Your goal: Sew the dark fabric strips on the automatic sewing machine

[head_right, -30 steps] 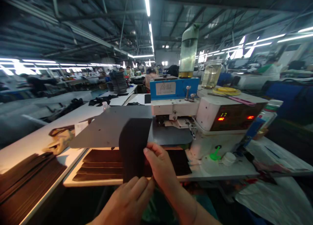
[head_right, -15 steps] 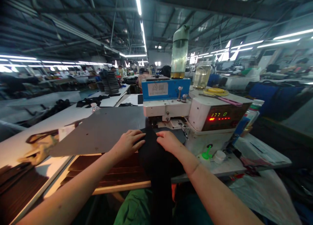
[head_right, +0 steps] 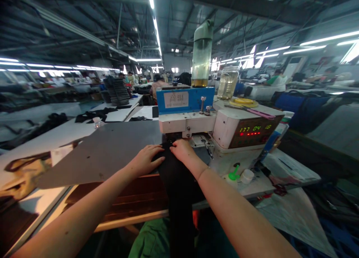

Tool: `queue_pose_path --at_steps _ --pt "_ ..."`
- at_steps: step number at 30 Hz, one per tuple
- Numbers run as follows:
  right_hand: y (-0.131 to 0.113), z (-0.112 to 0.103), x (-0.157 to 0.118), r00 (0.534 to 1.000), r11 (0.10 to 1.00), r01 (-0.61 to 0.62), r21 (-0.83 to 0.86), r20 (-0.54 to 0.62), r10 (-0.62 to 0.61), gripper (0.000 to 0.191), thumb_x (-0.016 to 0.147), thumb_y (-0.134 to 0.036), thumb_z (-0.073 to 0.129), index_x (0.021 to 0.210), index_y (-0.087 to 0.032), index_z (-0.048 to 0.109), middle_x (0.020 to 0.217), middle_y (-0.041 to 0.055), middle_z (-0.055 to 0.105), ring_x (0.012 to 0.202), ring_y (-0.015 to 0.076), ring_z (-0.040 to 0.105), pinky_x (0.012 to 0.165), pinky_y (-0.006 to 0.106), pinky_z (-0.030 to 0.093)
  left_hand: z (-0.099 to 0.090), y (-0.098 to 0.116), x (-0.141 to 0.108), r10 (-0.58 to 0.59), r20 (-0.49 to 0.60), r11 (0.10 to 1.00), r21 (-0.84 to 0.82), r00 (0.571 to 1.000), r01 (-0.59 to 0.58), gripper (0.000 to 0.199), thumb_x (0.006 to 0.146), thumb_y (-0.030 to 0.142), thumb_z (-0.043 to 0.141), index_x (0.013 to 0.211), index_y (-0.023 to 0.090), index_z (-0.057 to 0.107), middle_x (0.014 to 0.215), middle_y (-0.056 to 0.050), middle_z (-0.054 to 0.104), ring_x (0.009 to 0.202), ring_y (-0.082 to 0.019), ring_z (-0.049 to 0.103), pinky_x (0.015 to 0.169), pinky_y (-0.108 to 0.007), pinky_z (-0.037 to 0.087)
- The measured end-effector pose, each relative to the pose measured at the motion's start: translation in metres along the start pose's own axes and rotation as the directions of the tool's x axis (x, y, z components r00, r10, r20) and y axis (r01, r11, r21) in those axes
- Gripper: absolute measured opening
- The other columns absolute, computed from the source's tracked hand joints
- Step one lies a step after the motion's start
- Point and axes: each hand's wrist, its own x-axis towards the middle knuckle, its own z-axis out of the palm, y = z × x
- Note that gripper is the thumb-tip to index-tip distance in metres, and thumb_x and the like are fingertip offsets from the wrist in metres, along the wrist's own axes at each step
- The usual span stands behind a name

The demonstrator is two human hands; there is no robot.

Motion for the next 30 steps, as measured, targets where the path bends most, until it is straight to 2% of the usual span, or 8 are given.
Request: queue_pose_path --at_steps 7,11,18,30 --pt "-0.004 0.003 0.007 0.998 0.998 -0.054 0.012 -0.028 0.054 0.028 0.077 -0.027 0.056 0.100 -0.014 0.066 0.098 0.0097 0.068 0.088 0.0192 0.063 0.075 0.024 0.045 -0.003 -0.002 0.005 0.020 0.030 1.000 0.009 0.999 -0.020 0.034 0.083 0.035 0.047 0.111 0.017 0.056 0.120 -0.006 0.056 0.109 -0.022 0.049 0.097 -0.037 0.037" --pt "-0.007 0.004 0.005 0.998 0.999 -0.025 -0.027 -0.060 0.023 0.027 0.078 -0.022 0.050 0.100 -0.016 0.067 0.094 0.0082 0.069 0.087 0.0191 0.063 0.075 0.025 0.046 -0.004 -0.005 0.008 0.030 0.061 0.999 0.031 0.998 -0.032 0.039 0.084 0.036 0.044 0.116 0.018 0.054 0.126 -0.007 0.052 0.113 -0.023 0.046 0.098 -0.037 0.036" --pt "-0.011 0.004 0.001 0.994 0.992 0.083 -0.094 -0.056 -0.089 0.034 0.079 -0.015 0.043 0.106 -0.012 0.064 0.108 0.0107 0.064 0.101 0.0219 0.059 0.088 0.029 0.043 -0.006 -0.010 0.013 0.059 0.094 0.998 0.023 0.994 -0.062 0.039 0.084 0.036 0.045 0.117 0.017 0.054 0.126 -0.007 0.052 0.114 -0.022 0.046 0.100 -0.036 0.034" --pt "-0.012 0.008 0.006 0.992 0.965 0.096 -0.245 -0.051 -0.112 0.035 0.080 -0.014 0.040 0.105 -0.016 0.064 0.108 0.0086 0.065 0.100 0.0185 0.059 0.089 0.026 0.043 -0.005 -0.020 0.018 0.114 0.123 0.993 -0.008 0.986 -0.114 0.040 0.084 0.036 0.045 0.118 0.017 0.052 0.127 -0.008 0.051 0.115 -0.023 0.045 0.100 -0.037 0.033"
